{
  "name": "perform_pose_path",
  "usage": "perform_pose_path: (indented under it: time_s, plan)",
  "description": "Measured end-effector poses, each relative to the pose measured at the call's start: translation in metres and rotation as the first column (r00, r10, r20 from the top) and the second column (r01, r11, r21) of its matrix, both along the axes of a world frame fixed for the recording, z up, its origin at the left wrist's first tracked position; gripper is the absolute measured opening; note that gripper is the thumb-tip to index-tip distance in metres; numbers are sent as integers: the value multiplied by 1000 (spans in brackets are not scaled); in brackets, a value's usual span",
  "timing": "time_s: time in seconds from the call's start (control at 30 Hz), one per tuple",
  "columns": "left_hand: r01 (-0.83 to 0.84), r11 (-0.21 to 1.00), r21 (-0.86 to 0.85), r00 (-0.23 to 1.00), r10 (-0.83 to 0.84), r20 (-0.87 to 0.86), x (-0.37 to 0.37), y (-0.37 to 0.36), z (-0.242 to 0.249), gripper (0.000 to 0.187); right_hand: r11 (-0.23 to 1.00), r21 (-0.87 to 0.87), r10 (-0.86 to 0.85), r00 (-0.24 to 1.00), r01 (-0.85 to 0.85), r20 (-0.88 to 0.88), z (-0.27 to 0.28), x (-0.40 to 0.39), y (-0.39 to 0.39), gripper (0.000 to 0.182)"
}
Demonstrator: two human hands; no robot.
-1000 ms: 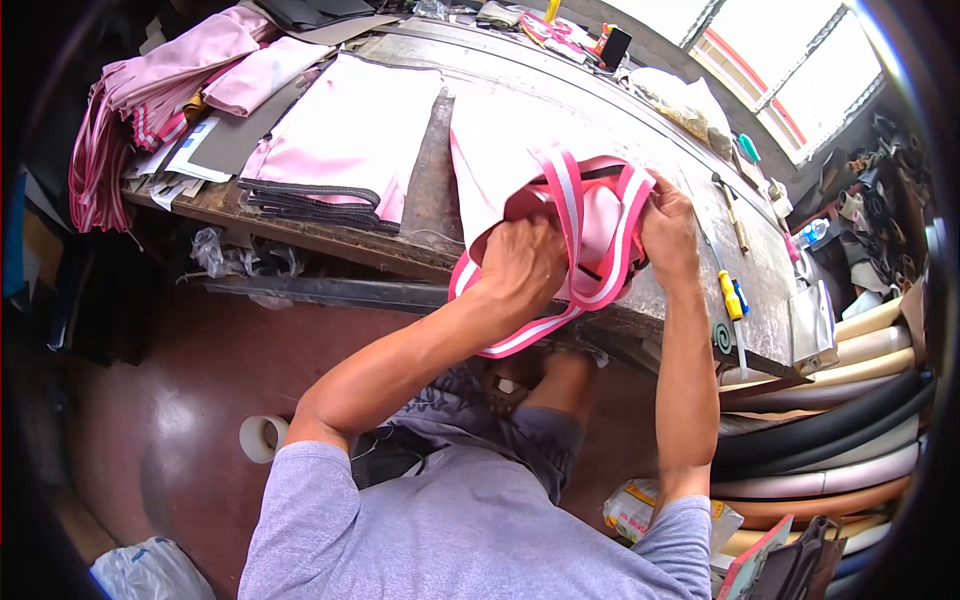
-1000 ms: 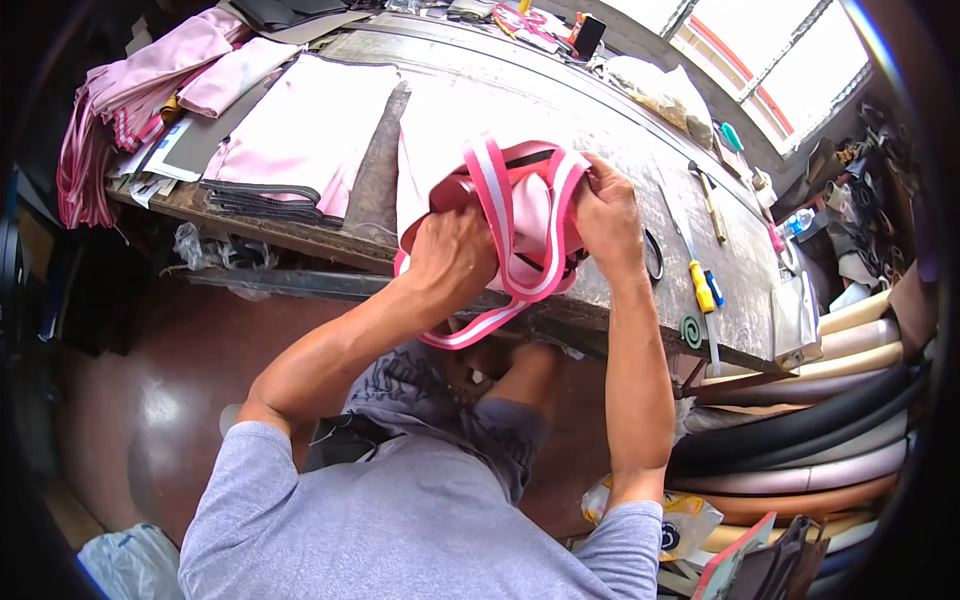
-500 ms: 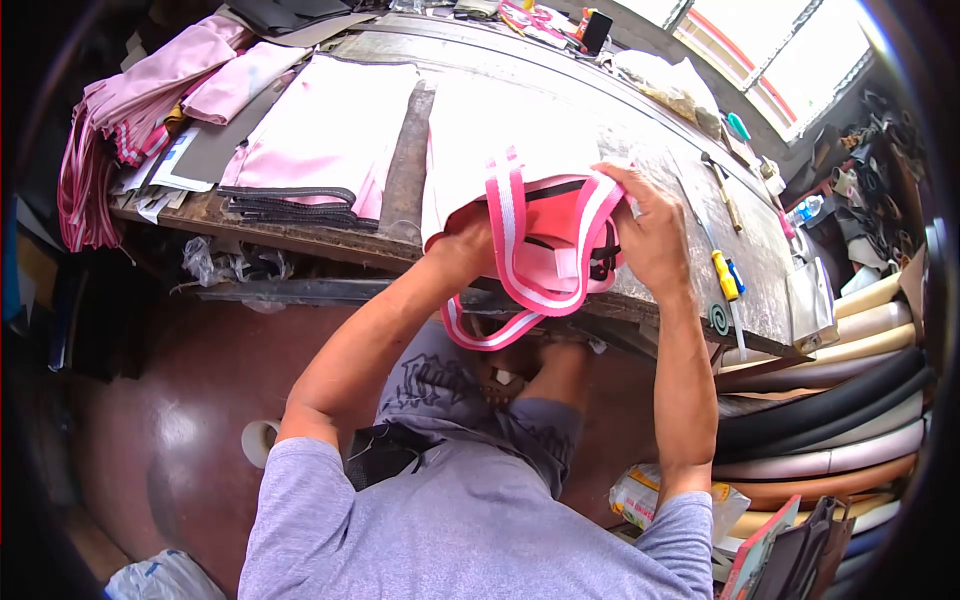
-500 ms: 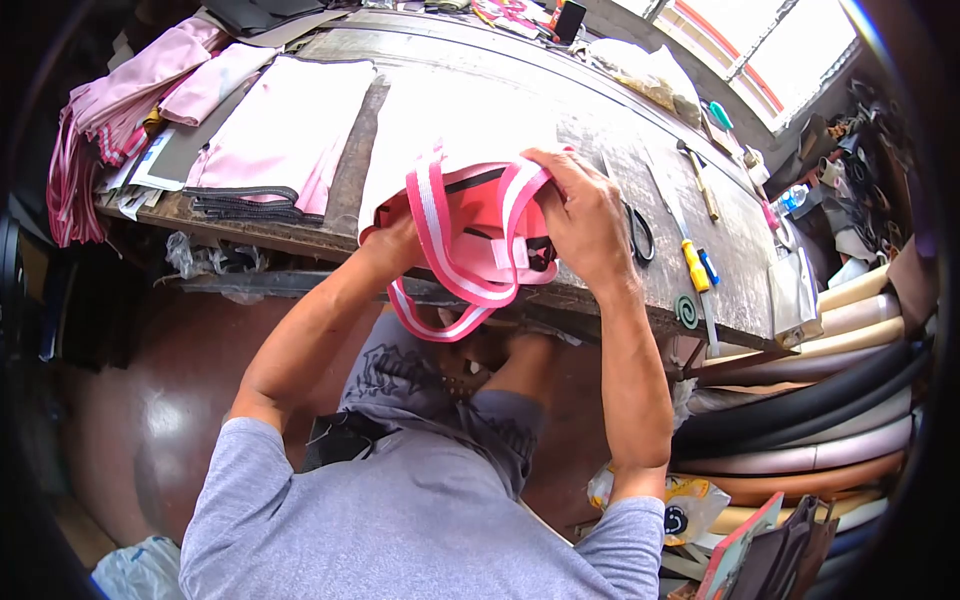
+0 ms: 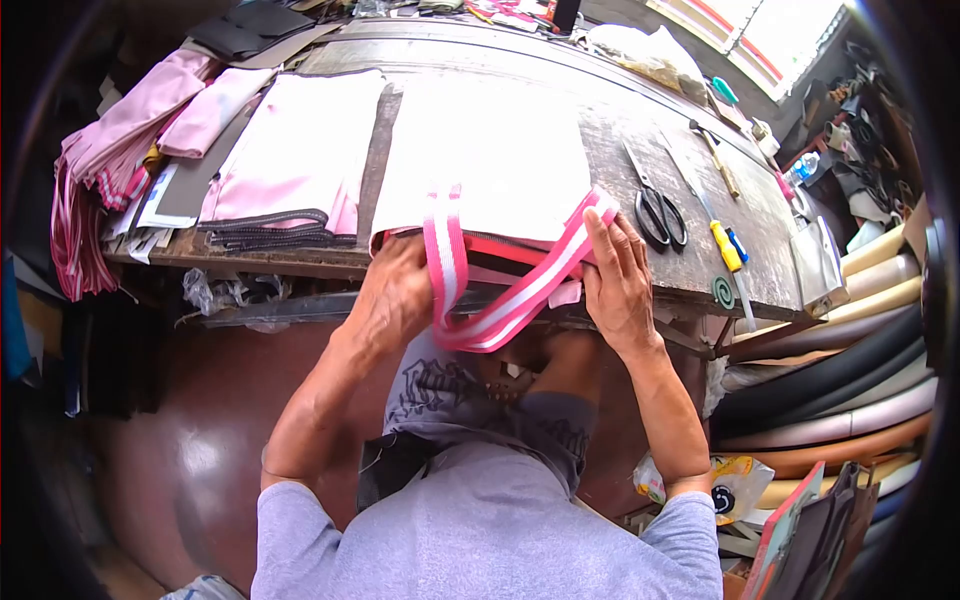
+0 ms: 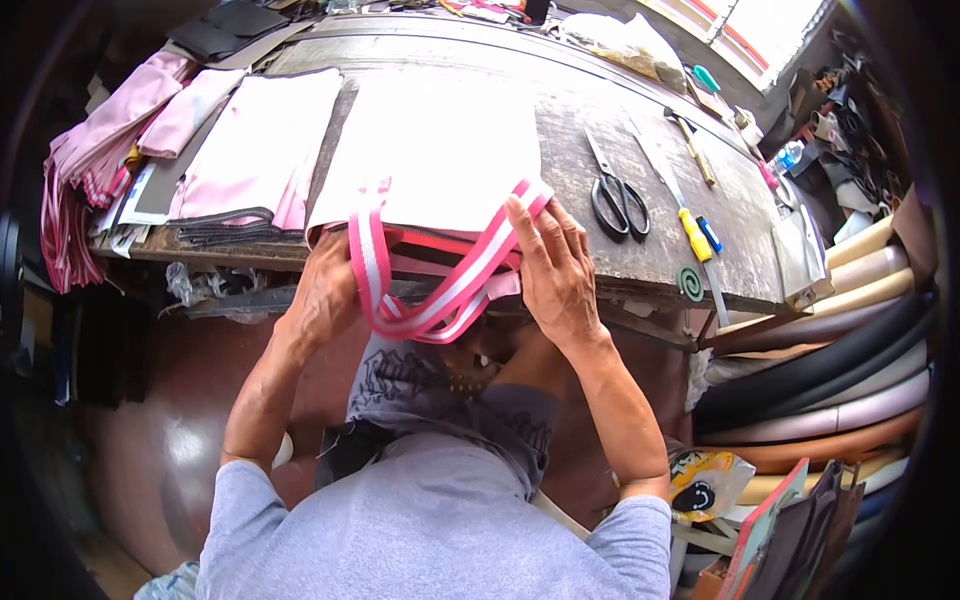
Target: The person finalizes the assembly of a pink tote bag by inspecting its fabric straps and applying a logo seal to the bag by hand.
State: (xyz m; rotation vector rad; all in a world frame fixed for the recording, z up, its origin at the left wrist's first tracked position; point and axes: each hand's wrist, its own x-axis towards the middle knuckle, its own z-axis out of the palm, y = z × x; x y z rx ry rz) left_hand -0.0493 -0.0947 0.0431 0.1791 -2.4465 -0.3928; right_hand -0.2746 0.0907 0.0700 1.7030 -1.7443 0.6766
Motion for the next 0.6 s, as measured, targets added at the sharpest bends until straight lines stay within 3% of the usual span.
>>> perform_pose_path:
  time_s: [0.1,0.17,0.2,0.3,0.37,0.43,0.5,0.57,0.6]
  plan:
    - [270,957,-103,955,-280,-100,-16,18,1,39,998,-46,50,966,-39,252,8,2,1,75]
    - [263,935,-239,964,-261,41,-29,34,-10,48,987,-129,139,932,-101,334,17,6,1,78]
    - [240,944,-225,971,-237,42,-33,37,-17,49,982,-155,166,896,-111,412,22,12,3,76]
    - [170,975,-143,984,-160,76,-46,41,-25,51,970,-214,243,553,-116,797,42,28,21,60]
    - [121,984,-130,992,-117,41,-55,36,-27,51,922,-307,385,483,-235,786,44,27,28,67]
    - [73,985,-159,995,-83,-60,-62,28,-36,52,935,-272,354,575,-227,737,49,41,43,63]
    - [44,983,-178,989,-68,-131,-66,28,-34,57,951,-23,275,806,-309,525,50,40,58,55]
    - [-76,990,-117,996,70,-51,-61,38,-24,56,887,299,230,897,-353,377,49,44,65,50]
    - [-148,982,-117,982,132,-136,-64,36,-25,52,832,433,190,911,-347,366,48,48,71,52]
